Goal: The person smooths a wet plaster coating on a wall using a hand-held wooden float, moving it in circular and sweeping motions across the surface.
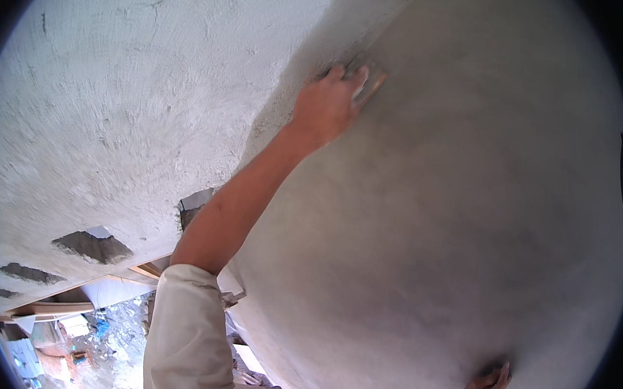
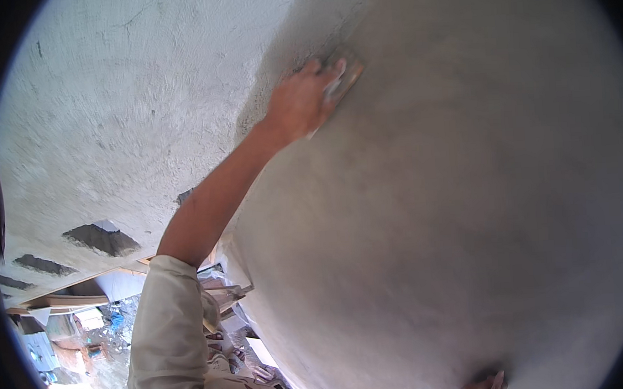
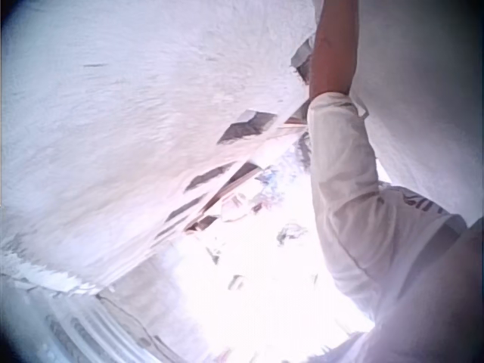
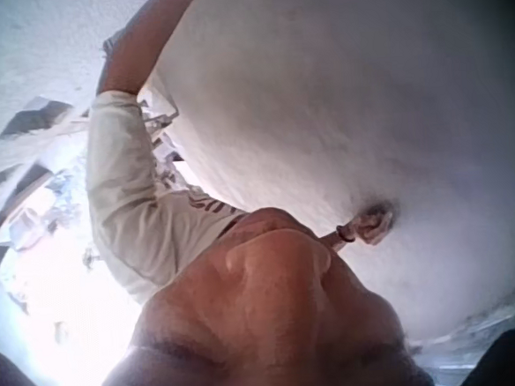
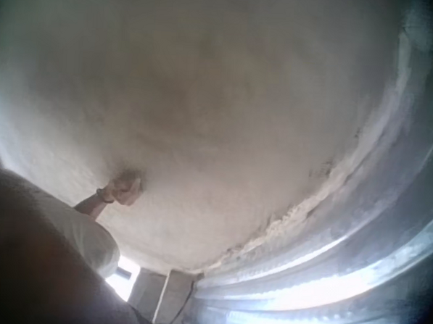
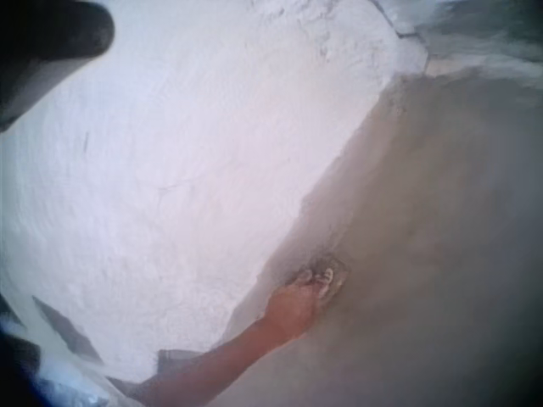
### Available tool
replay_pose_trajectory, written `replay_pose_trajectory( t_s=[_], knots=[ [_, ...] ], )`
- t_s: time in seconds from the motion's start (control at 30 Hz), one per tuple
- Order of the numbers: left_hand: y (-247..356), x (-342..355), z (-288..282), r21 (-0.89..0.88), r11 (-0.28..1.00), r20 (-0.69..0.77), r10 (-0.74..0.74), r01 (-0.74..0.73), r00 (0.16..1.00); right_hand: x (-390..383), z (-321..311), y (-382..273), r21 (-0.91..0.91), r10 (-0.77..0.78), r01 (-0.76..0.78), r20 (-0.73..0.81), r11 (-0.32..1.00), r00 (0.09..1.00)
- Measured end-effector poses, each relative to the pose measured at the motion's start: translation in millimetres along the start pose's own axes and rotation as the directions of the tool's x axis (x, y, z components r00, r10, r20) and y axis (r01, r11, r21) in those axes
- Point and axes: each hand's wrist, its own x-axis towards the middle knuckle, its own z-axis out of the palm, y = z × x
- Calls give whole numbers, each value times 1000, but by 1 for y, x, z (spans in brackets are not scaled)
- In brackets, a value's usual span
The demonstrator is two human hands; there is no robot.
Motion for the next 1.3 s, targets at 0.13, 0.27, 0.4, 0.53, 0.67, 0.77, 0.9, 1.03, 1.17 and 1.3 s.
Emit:
replay_pose_trajectory(
  t_s=[0.13,0.27,0.4,0.53,0.67,0.77,0.9,1.03,1.17,1.3],
  knots=[
    [-32,-54,39,-17,995,22,-95,95,995,7,4,-7,-35,-56,56,5,998,998],
    [-62,-95,73,-56,987,64,-144,148,987,10,7,-11,6,-44,44,-21,999,999],
    [-89,-133,103,-122,972,74,-193,201,978,7,9,-9,11,-51,52,-25,999,998],
    [-113,-164,129,-196,961,19,-194,194,981,5,7,-8,-28,-83,83,-11,996,996],
    [-114,-169,130,-221,953,60,-197,206,979,5,7,-7,-38,-106,106,-9,994,994],
    [-118,-174,131,-245,939,114,-218,240,969,0,6,-1,-31,-110,109,-14,994,994],
    [-137,-214,156,-175,931,139,-300,322,944,0,8,-2,15,-113,114,-48,993,992],
    [-181,-287,193,40,956,110,-292,289,950,1,7,-5,54,-103,104,-22,993,994],
    [-128,-251,155,-286,937,-8,-213,202,977,1,6,-8,11,-114,114,-26,993,993],
    [-49,-137,72,-319,945,-161,-129,72,979,-4,6,0,10,-117,117,-34,993,993]
  ],
)
